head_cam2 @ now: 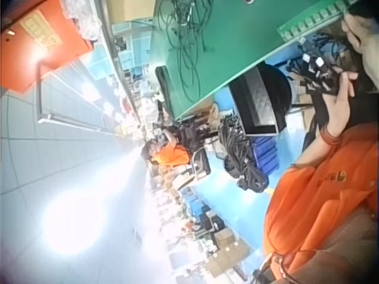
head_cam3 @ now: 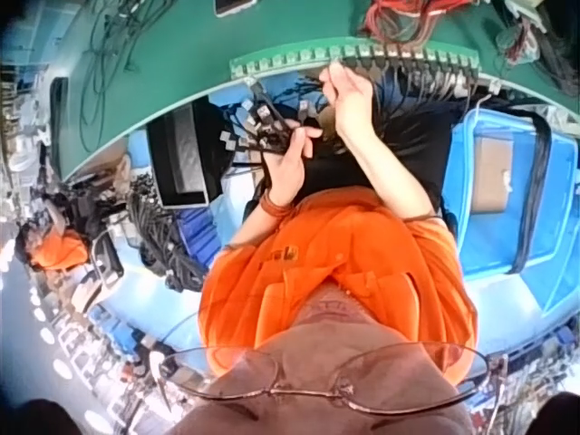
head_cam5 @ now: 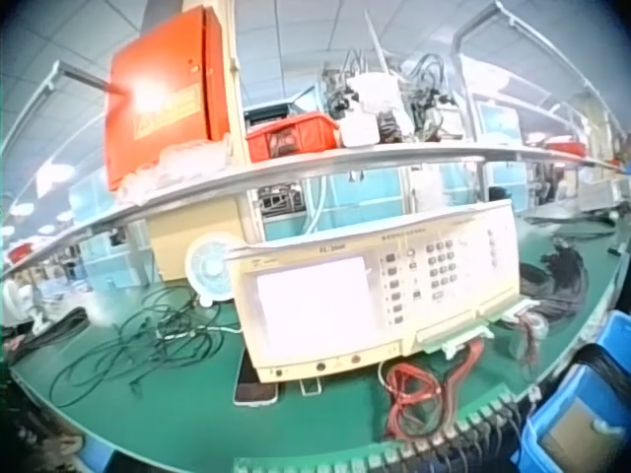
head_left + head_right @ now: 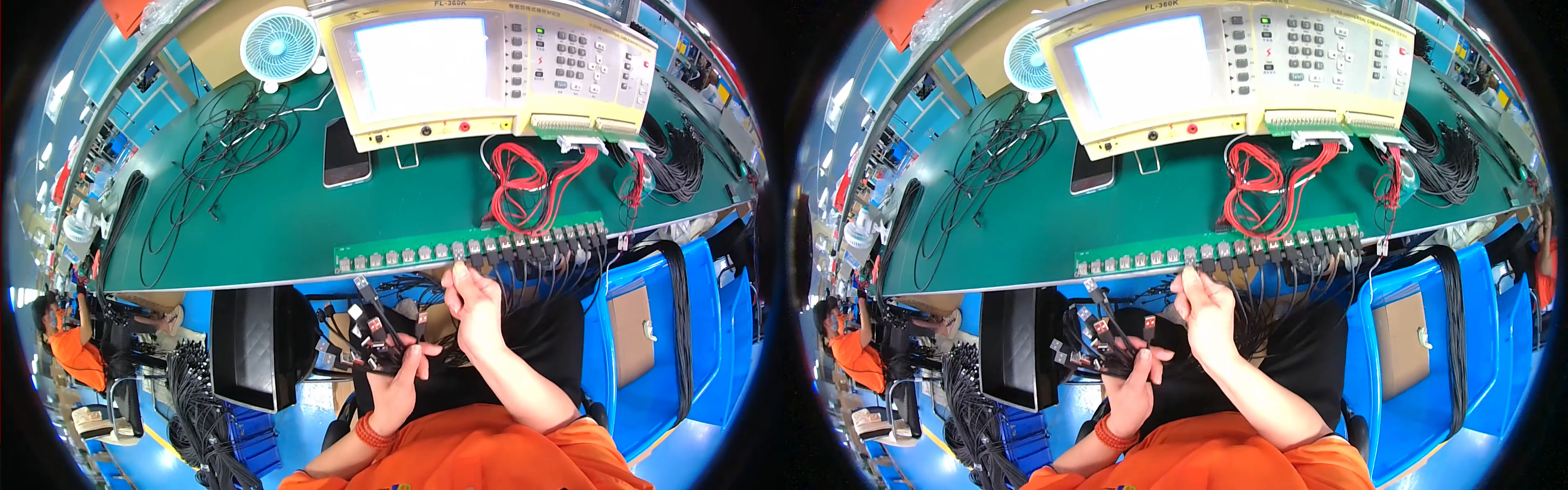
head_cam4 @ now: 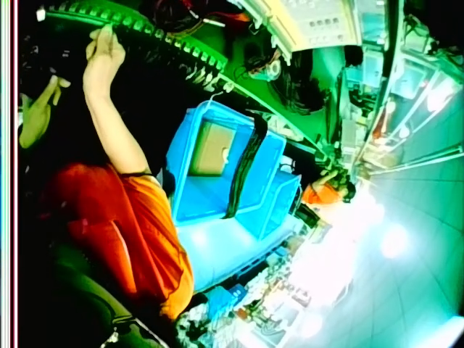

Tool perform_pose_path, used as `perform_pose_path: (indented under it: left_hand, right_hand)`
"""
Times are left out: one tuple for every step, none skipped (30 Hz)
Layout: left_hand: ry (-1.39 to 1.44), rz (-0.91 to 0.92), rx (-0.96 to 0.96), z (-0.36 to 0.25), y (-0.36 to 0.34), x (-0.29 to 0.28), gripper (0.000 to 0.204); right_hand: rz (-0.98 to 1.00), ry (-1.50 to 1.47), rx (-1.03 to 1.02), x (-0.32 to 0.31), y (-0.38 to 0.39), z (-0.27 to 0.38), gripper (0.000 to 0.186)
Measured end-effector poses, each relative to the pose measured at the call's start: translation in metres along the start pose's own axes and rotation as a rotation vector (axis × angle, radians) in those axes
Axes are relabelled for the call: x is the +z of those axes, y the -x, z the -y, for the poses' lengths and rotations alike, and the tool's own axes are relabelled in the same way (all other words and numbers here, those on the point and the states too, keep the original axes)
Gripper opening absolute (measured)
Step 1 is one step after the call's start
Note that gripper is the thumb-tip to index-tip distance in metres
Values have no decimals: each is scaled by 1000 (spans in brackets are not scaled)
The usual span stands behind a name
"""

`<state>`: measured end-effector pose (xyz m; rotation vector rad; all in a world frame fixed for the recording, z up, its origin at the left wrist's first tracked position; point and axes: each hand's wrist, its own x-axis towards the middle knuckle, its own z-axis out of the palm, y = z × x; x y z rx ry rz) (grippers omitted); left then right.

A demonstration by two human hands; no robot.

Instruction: Testing and organizing bundles of electronic cables at a workbench.

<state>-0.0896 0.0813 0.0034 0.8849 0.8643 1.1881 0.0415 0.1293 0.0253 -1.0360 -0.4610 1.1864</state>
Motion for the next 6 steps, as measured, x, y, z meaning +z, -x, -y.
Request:
perform_pose_path:
  left_hand:
    - [-27,-3,31,0,1,0,7]
    - [-36,-13,31,0,3,0,7]
    - [-42,12,49,-1,3,-1,9]
    - [-49,16,68,0,5,-2,9]
    - [-21,-8,81,1,6,-3,10]
    - [14,-25,83,3,7,-3,11]
  right_hand:
    - [-17,-25,-29,3,-1,-1,32]
    - [-15,-69,-82,5,-1,-1,33]
    - [-47,-40,-97,8,-1,-3,34]
    - [-40,-38,-97,8,0,-4,34]
    - [-35,8,-77,6,1,-3,34]
    - [-61,59,-32,3,0,-1,34]
